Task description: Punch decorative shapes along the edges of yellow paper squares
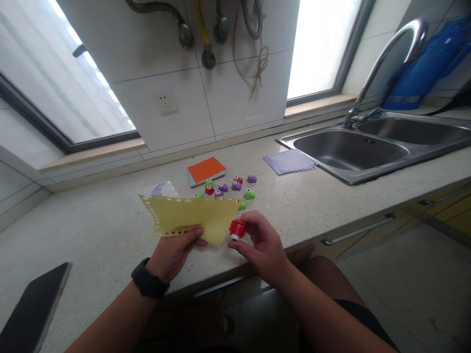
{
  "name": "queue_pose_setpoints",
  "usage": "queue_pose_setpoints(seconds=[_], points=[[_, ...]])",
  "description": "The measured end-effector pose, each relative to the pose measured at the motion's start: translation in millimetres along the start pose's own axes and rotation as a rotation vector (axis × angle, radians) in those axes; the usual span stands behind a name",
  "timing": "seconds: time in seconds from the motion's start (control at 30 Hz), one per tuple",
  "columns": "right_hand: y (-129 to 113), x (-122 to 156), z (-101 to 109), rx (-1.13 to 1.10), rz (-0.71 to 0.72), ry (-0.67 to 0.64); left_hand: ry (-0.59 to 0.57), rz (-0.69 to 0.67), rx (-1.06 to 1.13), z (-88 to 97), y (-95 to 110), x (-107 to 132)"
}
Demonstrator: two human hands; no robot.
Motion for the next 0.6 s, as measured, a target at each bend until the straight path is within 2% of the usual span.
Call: queue_pose_setpoints(seconds=[0.4, 0.6], points=[[-1.5, -1.1, 0.1, 0.029, -0.031, -0.026, -0.013, 0.002, 0.08, 0.2, -2.3, -1.2], [-0.4, -5.7, -1.7, 0.038, -0.117, -0.068, 0.002, -0.013, 0.085, 1.9, -2.7, -0.5]])
Point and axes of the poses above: each hand's wrist, its own x-axis away from the middle knuckle, its own z-axis out of the back of the hand, y = z × x, the point moved 7 cm from there along -x, towards the middle knuckle, and after that the axes turned 3 degrees about -z, right-handed, at the moved point
